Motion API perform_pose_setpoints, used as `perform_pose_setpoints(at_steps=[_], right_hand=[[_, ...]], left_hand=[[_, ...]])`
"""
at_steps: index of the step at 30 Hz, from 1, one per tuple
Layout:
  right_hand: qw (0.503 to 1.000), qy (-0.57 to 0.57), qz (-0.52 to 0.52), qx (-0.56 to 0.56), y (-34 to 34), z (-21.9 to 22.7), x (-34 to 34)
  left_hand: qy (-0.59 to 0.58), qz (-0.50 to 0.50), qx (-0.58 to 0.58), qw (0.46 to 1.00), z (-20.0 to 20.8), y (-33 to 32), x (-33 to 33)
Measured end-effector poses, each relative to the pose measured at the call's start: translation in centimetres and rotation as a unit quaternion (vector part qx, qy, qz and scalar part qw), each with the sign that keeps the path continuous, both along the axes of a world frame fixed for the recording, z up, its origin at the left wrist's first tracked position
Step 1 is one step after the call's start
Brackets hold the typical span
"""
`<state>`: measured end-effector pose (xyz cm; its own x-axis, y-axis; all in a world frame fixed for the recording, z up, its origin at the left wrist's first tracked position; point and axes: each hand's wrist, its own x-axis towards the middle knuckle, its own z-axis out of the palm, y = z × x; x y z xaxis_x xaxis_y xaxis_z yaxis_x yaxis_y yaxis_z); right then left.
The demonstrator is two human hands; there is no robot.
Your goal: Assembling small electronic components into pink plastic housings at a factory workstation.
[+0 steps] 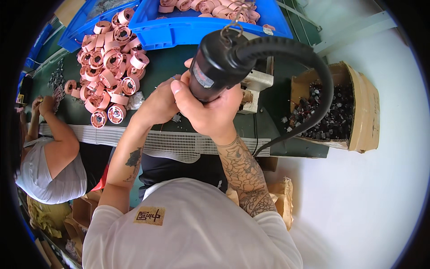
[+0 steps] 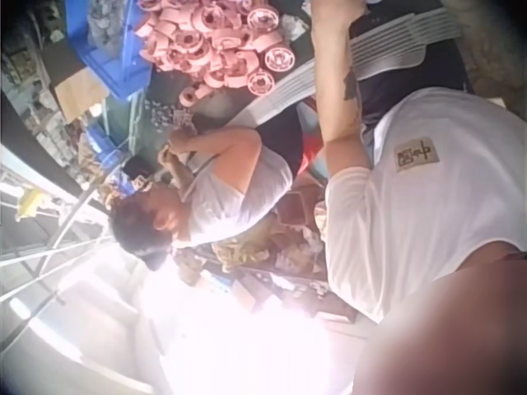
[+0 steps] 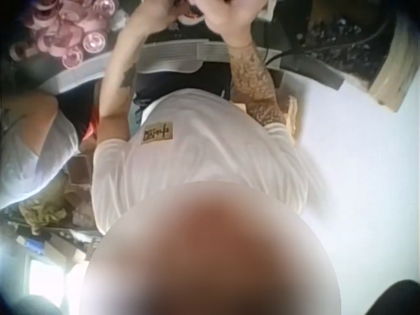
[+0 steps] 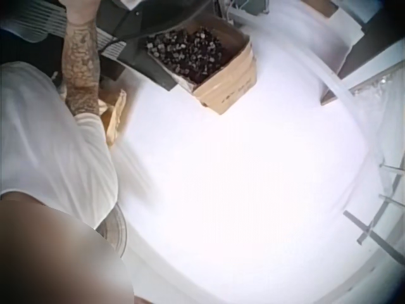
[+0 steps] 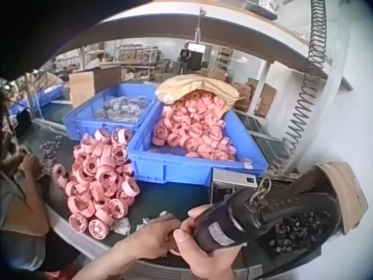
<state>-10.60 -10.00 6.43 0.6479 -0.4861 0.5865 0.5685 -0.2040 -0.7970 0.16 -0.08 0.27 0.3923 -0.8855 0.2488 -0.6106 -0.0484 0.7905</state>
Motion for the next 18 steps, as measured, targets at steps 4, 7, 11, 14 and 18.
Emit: perform_pose_setpoints(at_steps=[4, 7, 11, 14, 18], right_hand=[[1.000, -0.003, 0.005, 0.024, 0.0, -0.3, -0.1], [1.000, -0.003, -0.009, 0.010, 0.1, -0.2, -0.1], [0.997, -0.008, -0.040, 0.071, 0.2, 0.8, -1.4], [0.994, -0.054, -0.050, 0.083, -0.9, 1.7, -3.1], [0.994, -0.058, -0.025, 0.091, -1.3, 1.6, -4.8]], left_hand=[[0.014, -0.005, 0.003, 1.000, -0.3, 0.0, 0.0], [0.012, 0.006, -0.004, 1.000, -0.4, 0.0, 0.0], [0.000, 0.088, -0.014, 0.996, 0.7, 0.5, -0.9], [0.079, 0.085, -0.074, 0.990, 0.4, 1.0, -0.9], [-0.015, 0.078, -0.162, 0.984, 0.7, 1.7, -0.5]])
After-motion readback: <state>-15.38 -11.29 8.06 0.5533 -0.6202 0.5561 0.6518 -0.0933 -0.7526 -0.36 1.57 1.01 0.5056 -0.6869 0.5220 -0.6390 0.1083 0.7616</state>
